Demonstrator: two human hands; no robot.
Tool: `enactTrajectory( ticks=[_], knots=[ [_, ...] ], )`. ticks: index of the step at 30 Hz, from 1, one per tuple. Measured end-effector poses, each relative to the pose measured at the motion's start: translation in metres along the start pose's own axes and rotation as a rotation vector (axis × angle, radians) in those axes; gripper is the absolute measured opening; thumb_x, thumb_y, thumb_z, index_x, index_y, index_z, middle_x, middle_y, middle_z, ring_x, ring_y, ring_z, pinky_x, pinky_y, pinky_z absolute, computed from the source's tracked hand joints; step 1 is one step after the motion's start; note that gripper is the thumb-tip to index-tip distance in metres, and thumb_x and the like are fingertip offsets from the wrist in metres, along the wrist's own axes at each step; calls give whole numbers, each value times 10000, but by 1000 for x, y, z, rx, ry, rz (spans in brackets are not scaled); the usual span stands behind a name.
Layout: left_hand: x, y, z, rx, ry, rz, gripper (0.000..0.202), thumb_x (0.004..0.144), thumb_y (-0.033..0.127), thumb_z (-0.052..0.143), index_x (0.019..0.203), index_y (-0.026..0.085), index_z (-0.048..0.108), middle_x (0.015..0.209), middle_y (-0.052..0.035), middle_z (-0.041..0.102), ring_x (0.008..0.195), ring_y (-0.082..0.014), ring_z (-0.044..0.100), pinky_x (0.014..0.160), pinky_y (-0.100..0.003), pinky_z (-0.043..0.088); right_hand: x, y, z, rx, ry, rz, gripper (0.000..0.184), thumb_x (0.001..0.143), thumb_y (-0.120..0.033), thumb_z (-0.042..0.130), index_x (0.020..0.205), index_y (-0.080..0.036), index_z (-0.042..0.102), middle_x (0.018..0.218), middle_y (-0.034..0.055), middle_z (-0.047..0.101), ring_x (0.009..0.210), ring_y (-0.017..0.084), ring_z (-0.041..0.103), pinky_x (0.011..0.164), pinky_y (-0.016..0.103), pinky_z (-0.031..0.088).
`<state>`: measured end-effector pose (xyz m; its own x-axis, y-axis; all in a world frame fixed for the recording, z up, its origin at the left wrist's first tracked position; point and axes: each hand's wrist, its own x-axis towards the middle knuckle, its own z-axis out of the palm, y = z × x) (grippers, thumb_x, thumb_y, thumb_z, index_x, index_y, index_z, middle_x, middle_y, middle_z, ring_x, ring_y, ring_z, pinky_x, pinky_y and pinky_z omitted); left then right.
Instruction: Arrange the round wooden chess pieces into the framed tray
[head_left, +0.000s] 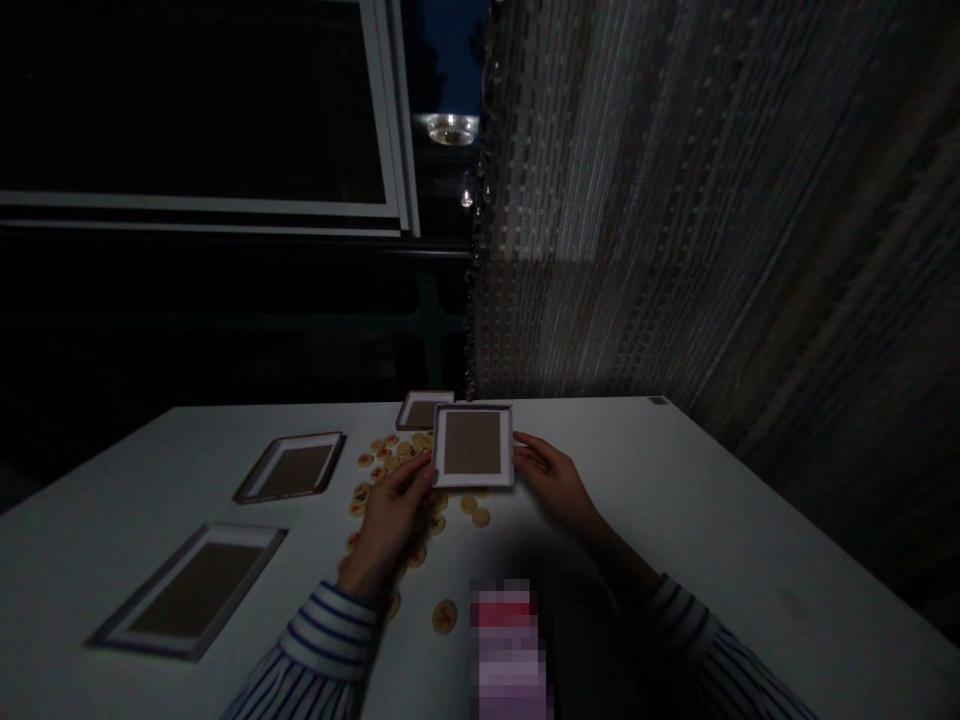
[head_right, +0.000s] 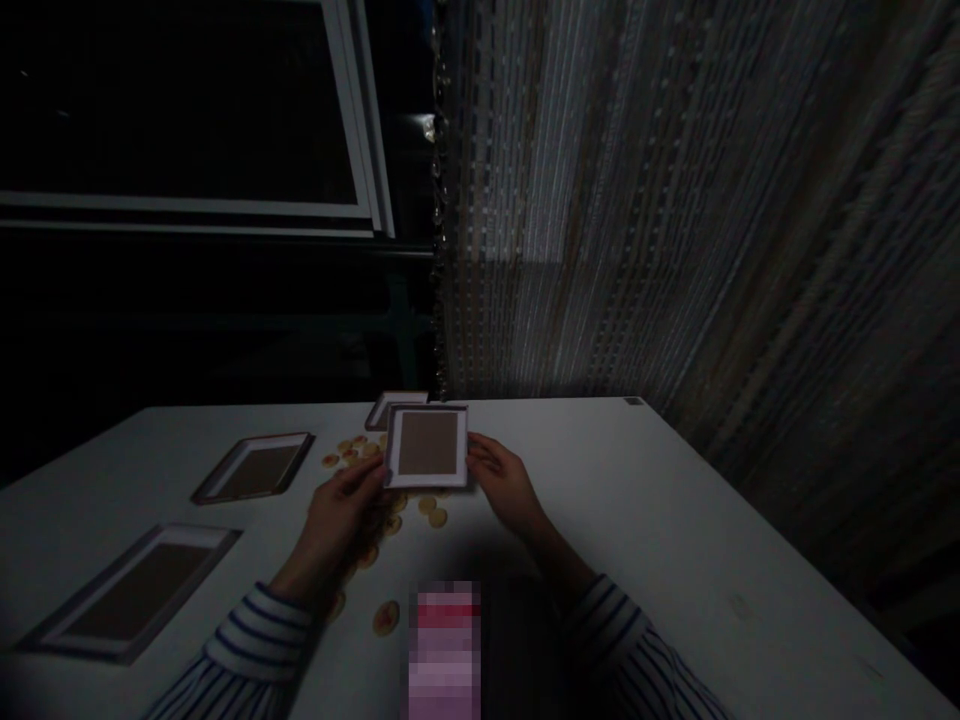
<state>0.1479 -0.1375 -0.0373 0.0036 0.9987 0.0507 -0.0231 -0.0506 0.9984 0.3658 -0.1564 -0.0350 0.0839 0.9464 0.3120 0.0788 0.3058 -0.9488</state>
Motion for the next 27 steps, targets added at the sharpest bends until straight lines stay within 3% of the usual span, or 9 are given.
enactTrajectory(
  ticks=[3,8,15,27],
  knots=[
    [1,-5,-1,20,-79,30,430,694,387,609,1071,182,589,1063,-92,636,934,-213,603,826,-357,464,-4,-1,-2,-3,4,1,397,726,-308,581,1101,-186,537,1003,75,624,928,180,580,856,350,442],
    [-2,-2,1,31,-79,55,389,692,344,614,1036,162,605,1073,-73,634,1019,-208,562,912,-354,407,-15,0,-7,2,-12,1,417,735,-293,571,1135,-185,519,1037,83,615,957,180,572,861,345,439],
    [-6,-2,3,88,-134,64,384,712,345,599,1056,175,600,1083,-61,631,1037,-206,550,941,-348,380,-29,5,-11,-33,-11,43,492,727,-264,574,1204,-198,472,1113,94,576,933,178,578,824,340,459],
    [-14,5,15,179,-86,38,347,703,358,600,1002,185,637,1020,-52,660,982,-225,575,885,-353,422,-35,0,-20,-16,-11,76,494,732,-284,549,1214,-204,473,1087,82,587,871,173,596,778,319,474]
  ],
)
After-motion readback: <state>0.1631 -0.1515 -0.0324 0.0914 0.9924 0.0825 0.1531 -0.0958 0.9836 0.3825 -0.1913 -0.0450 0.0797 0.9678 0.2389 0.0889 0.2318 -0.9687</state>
